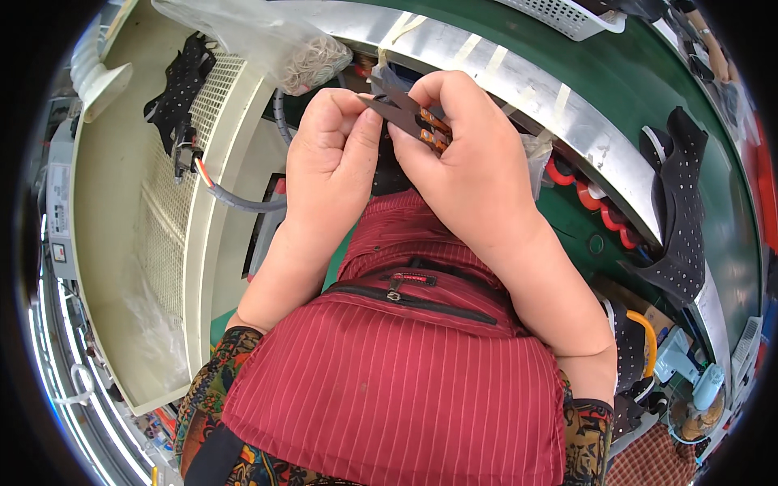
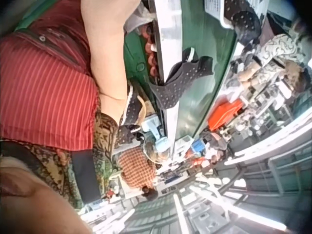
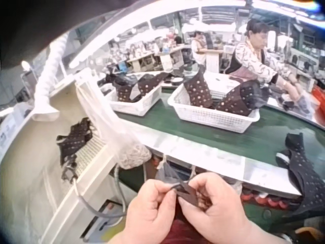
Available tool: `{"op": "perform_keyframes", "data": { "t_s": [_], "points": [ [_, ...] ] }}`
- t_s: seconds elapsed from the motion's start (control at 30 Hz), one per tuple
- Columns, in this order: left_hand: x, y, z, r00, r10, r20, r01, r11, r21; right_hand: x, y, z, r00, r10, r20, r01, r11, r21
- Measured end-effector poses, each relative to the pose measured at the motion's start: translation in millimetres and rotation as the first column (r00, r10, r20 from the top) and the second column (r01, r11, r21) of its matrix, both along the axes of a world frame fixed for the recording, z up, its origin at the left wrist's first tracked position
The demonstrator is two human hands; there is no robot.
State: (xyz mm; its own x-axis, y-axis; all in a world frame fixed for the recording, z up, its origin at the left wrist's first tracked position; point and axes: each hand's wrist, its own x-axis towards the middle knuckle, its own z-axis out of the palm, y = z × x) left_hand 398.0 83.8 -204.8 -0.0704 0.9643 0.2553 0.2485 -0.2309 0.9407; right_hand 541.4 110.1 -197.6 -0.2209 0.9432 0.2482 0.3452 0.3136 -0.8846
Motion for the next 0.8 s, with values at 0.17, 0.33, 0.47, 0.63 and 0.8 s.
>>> {"op": "perform_keyframes", "data": {
  "t_s": [0.17,0.33,0.47,0.63,0.8],
  "points": [
    [2,7,-11,0.995,0.076,-0.065,-0.069,0.992,0.102,0,0,-5,0.964,0.042,-0.263,-0.101,0.971,-0.214],
    [-1,10,-15,0.994,0.090,-0.054,-0.085,0.992,0.090,-1,-2,-4,0.962,0.064,-0.265,-0.122,0.970,-0.210],
    [2,9,-21,0.994,0.063,0.084,-0.067,0.997,0.043,0,3,-13,0.999,0.038,0.004,-0.037,0.954,0.297],
    [4,8,-20,0.992,0.053,0.112,-0.057,0.998,0.034,5,9,-13,0.976,-0.075,0.207,-0.051,0.838,0.543],
    [5,3,-6,0.991,0.001,0.137,0.014,0.994,-0.105,0,2,-2,0.950,-0.004,-0.312,-0.064,0.976,-0.208]
  ]
}}
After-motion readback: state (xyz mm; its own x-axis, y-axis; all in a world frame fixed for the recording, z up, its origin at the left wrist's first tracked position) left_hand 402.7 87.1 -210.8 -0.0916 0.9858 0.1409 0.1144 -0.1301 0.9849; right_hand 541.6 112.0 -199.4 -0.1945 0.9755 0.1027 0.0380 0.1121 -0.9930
